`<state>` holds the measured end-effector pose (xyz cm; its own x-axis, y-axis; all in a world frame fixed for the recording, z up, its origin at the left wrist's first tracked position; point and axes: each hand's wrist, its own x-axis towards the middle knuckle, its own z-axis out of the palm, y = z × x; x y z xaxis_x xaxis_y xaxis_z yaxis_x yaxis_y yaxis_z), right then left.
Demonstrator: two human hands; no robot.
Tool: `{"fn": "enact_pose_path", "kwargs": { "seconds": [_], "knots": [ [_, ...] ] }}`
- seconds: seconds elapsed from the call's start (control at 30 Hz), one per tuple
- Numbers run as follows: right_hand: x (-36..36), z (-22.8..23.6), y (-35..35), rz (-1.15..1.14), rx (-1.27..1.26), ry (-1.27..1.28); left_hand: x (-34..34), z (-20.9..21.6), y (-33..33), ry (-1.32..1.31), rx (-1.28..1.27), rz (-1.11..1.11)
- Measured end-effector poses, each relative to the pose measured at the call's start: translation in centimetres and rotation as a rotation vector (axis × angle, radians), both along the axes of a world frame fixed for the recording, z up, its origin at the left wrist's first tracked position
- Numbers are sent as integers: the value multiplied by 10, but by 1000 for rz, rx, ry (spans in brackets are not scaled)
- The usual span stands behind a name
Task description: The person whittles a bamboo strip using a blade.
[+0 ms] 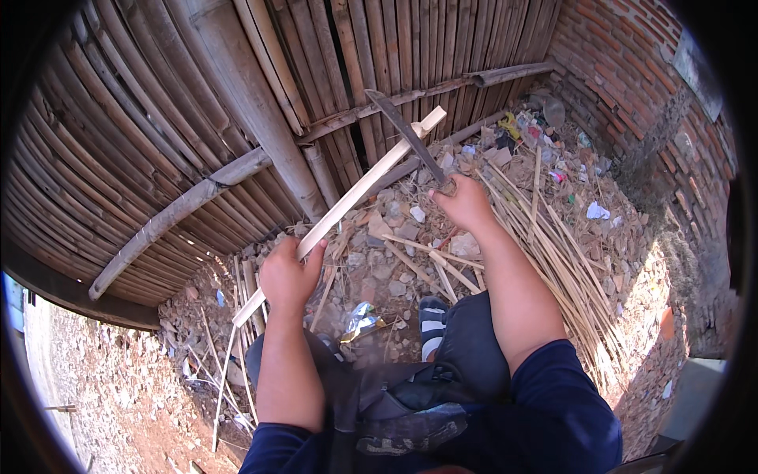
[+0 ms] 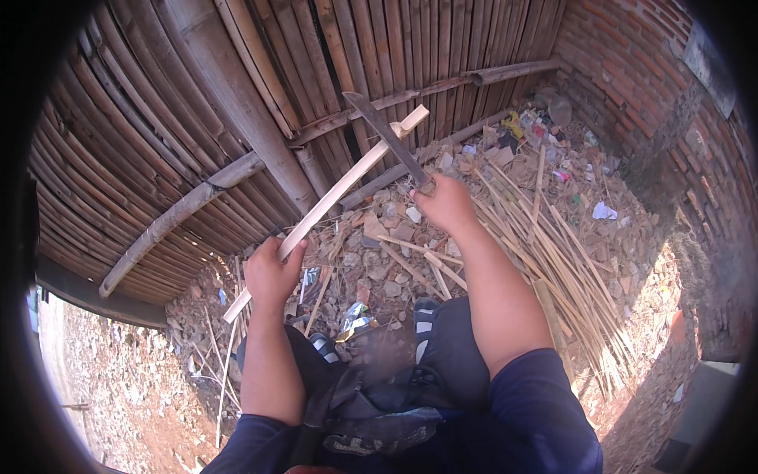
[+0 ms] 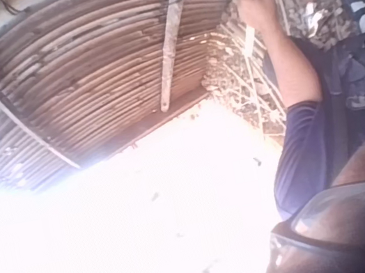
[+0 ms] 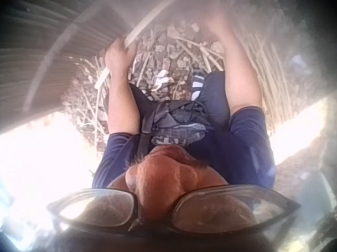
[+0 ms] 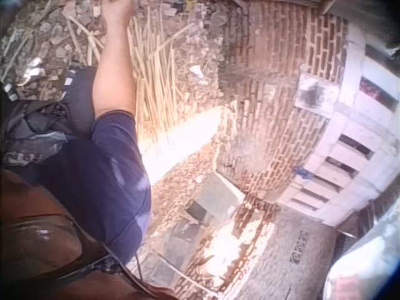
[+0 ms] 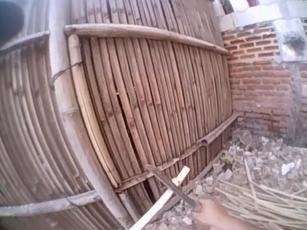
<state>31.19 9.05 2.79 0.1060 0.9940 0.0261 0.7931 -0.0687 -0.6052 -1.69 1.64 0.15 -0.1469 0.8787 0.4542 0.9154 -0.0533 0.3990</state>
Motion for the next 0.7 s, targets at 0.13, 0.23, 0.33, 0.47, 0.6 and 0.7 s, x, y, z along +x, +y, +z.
{"fn": "enact_pose_path", "kwargs": {
  "seconds": [0.13, 0.23, 0.33, 0.47, 0.6, 0.7],
  "knots": [
    [2, 0, 1, -1, 28, -18, 3, -3, 1, -29, -1, -2],
    [-10, -1, -3, 98, -40, -42, 1, -3, 1, -15, 19, 1],
    [-26, 11, -12, 176, -88, -82, 0, -1, 1, -20, -73, 72],
    [-24, 5, -10, 149, -133, -30, 0, -2, 0, -19, 8, 71],
    [-9, -3, 1, 49, -66, -9, 3, -2, 1, 10, 81, 67],
    [-3, -14, 4, 1, 11, -1, 2, -6, 2, 43, 107, 60]
  ]
}}
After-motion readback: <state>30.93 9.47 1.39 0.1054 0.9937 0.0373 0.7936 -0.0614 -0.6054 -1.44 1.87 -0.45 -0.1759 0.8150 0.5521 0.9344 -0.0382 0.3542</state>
